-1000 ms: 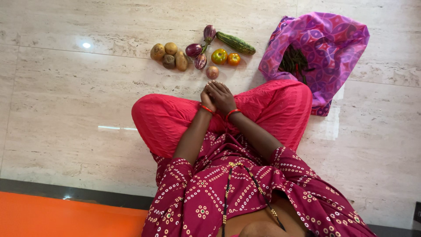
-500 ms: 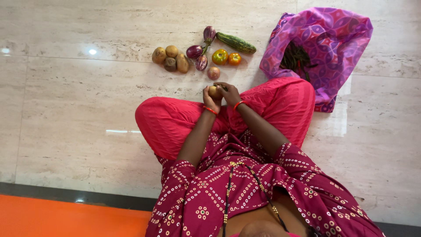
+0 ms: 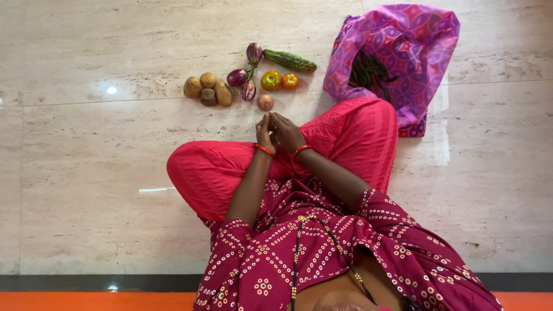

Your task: The person sits on the floor and peels potatoes and a tomato using a small knife. They handle the vegetables one at a time, rotating them to remove the skin, and place the peeled items back on the floor.

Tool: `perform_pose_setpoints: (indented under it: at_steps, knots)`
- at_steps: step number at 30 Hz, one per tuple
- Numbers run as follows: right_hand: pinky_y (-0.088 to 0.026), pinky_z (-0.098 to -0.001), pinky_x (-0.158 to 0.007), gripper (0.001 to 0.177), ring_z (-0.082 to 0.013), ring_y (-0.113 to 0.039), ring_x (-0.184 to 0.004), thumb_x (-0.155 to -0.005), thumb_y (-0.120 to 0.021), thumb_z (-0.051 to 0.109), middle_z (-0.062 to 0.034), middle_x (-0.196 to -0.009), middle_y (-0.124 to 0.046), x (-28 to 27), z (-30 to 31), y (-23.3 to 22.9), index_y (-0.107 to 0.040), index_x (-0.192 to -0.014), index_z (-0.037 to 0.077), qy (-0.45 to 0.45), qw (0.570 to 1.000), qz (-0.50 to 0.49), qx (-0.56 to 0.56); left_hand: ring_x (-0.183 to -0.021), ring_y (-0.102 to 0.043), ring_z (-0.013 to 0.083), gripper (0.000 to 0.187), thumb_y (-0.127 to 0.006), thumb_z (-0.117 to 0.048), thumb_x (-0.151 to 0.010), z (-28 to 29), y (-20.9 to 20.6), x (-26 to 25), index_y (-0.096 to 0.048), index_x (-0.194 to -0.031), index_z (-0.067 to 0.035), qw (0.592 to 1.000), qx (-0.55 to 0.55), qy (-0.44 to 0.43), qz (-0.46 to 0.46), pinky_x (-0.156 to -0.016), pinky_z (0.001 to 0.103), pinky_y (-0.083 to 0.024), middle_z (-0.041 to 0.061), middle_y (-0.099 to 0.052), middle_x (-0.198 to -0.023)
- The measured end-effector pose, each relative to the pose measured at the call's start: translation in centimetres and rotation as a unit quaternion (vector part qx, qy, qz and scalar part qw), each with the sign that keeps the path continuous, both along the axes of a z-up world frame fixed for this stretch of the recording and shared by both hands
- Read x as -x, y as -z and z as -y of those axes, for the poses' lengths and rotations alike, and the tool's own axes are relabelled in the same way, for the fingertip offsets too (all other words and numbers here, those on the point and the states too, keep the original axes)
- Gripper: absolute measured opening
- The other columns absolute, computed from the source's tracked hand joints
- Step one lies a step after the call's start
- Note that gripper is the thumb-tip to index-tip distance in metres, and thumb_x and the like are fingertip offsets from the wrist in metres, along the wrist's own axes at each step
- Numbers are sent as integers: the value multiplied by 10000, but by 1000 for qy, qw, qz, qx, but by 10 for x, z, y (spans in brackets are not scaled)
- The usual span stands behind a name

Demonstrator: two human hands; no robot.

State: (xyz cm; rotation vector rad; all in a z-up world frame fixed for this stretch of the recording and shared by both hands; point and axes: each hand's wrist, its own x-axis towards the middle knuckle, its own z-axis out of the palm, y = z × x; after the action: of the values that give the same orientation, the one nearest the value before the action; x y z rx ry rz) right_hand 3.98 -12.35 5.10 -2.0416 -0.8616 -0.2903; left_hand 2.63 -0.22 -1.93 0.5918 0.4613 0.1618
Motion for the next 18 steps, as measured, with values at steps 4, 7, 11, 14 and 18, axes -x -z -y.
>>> perform_pose_setpoints:
  at_steps: [4,7,11,14,18]
  knots:
    - [-563,-388,-932,475,-370,-713,-1114,-959,-608,38,-200,-1194,-734,-24,2,26,-622,-1432,79,40,956,-290,-28,-1031,-672,179,323,-776,-276,-878,4,-4,2,-646,-1147,-154,998,56,-27,-31,-851,345,-622,34,-665,-1133]
    - [-565,-369,-959,417,-363,-713,-1145,-975,-615,43,-181,-1232,-760,-42,7,34,-663,-1389,72,19,910,-384,-155,-1089,-655,218,470,-786,-253,-845,4,-7,3,-635,-1283,-176,998,58,0,-21,-885,358,-617,36,-617,-1247]
    - [-547,-391,-979,496,-385,-682,-1173,-957,-576,20,-233,-1284,-694,-18,13,23,-591,-1450,81,74,936,-344,-18,-996,-671,182,461,-790,-230,-897,6,-6,0,-617,-1317,-148,996,30,-10,-78,-798,321,-615,26,-664,-1163]
    - [-533,-407,-995,558,-401,-659,-1194,-944,-547,3,-271,-1323,-643,6,13,3,-537,-1495,87,35,988,-152,-15,-898,-681,156,456,-810,-202,-931,5,-7,0,-615,-1335,-114,996,21,-17,-81,-716,294,-596,30,-694,-1057]
    - [-556,-437,-962,576,-415,-654,-1192,-905,-521,-63,-281,-1315,-663,2,16,9,-566,-1456,102,2,993,-71,-96,-840,-710,171,483,-807,-151,-897,8,-14,3,-620,-1338,-87,998,-4,-15,-66,-710,305,-619,51,-729,-1025]
